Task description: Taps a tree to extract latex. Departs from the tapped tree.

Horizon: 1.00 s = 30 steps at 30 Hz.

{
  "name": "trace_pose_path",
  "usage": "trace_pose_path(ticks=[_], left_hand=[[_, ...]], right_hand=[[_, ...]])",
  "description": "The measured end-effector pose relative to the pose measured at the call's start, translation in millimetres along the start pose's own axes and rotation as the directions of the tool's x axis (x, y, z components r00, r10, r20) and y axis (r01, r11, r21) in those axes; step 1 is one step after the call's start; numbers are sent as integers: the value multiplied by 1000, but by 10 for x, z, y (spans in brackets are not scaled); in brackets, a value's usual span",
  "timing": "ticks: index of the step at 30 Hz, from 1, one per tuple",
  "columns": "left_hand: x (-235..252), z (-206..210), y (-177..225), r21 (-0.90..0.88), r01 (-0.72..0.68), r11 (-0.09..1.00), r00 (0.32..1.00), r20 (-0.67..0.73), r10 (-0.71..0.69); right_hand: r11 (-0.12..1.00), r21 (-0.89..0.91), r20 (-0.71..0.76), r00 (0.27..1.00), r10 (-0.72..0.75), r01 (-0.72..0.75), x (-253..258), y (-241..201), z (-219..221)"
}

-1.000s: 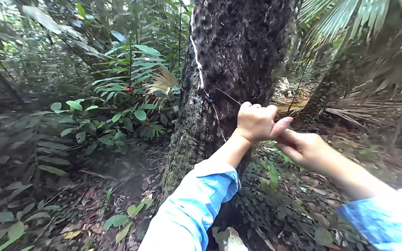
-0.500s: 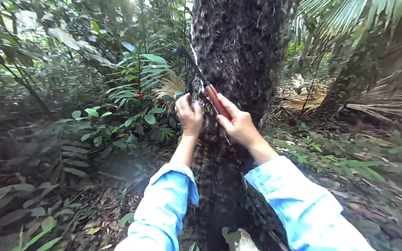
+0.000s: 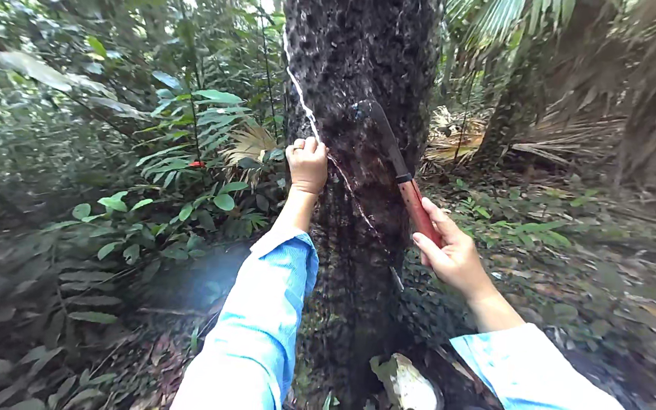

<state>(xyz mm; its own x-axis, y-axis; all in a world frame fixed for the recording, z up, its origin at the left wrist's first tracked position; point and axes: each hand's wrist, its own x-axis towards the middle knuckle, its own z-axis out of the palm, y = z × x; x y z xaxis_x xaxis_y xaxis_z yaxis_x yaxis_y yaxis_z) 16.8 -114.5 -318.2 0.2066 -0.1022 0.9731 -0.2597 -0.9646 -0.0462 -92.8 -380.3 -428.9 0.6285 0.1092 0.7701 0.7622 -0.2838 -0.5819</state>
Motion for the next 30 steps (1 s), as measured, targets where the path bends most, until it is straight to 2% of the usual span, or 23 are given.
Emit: trace_pose_path(ticks=[2,4,6,7,9,10,12,14,16,17,19,20,21,22,24,25,26,27,28,30], left_hand=[[38,-31,-20,106,-113,988,993,37,110],[116,-115,-13,157,-116,981,981,170,89],[156,-205,-17,168,-11,986,954,296,-40],[150,-262,-48,149,86,985,934,333,-132],[98,-356,-225,146,294,945,883,338,-327],[43,-400,-379,170,390,905,838,340,-426],[-236,-508,-773,245,505,828,706,435,-559],[-602,-628,-1118,421,489,764,500,582,-641],[-897,-720,-1283,596,417,686,289,628,-722],[-973,-787,-1285,640,390,662,227,630,-743],[-973,-900,-1214,637,390,665,200,647,-736],[-934,-910,-1177,606,408,683,228,657,-719],[-872,-901,-1117,552,434,712,288,664,-690],[-786,-898,-998,464,460,758,387,663,-641],[-633,-894,-610,156,424,892,689,584,-430],[-563,-884,-354,-18,346,938,813,504,-290],[-496,-868,-69,-182,231,956,907,397,-143],[-439,-838,230,-339,112,934,956,292,-8],[-407,-809,532,-481,5,877,971,212,111],[-427,-705,1057,-680,-137,720,938,145,315]], right_hand=[[1000,-17,-1,1000,24,-24,-136,-9,-42],[998,-30,15,998,58,-58,-225,-24,-89],[997,-55,56,996,65,-62,-308,-30,-165],[996,-78,88,995,56,-49,-347,-29,-212],[989,-149,167,985,37,-12,-377,-38,-328],[984,-180,204,978,38,-1,-377,-53,-379],[971,-239,260,962,82,-19,-390,-121,-452],[953,-294,314,933,174,-78,-347,-270,-536],[917,-348,372,869,326,-195,-207,-512,-672],[888,-382,401,820,408,-255,-99,-651,-747],[829,-458,447,723,527,-322,159,-902,-896],[808,-485,468,681,564,-335,285,-987,-966],[792,-507,485,646,589,-341,398,-1053,-1031],[780,-528,497,622,605,-336,500,-1114,-1079],[761,-581,496,616,612,-288,622,-1224,-1093],[752,-614,491,631,601,-239,626,-1265,-1060],[743,-645,488,652,581,-179,596,-1306,-1009],[741,-660,488,677,551,-127,531,-1330,-950],[756,-649,483,720,498,-87,421,-1302,-889],[796,-605,452,822,346,-2,151,-1127,-782]])
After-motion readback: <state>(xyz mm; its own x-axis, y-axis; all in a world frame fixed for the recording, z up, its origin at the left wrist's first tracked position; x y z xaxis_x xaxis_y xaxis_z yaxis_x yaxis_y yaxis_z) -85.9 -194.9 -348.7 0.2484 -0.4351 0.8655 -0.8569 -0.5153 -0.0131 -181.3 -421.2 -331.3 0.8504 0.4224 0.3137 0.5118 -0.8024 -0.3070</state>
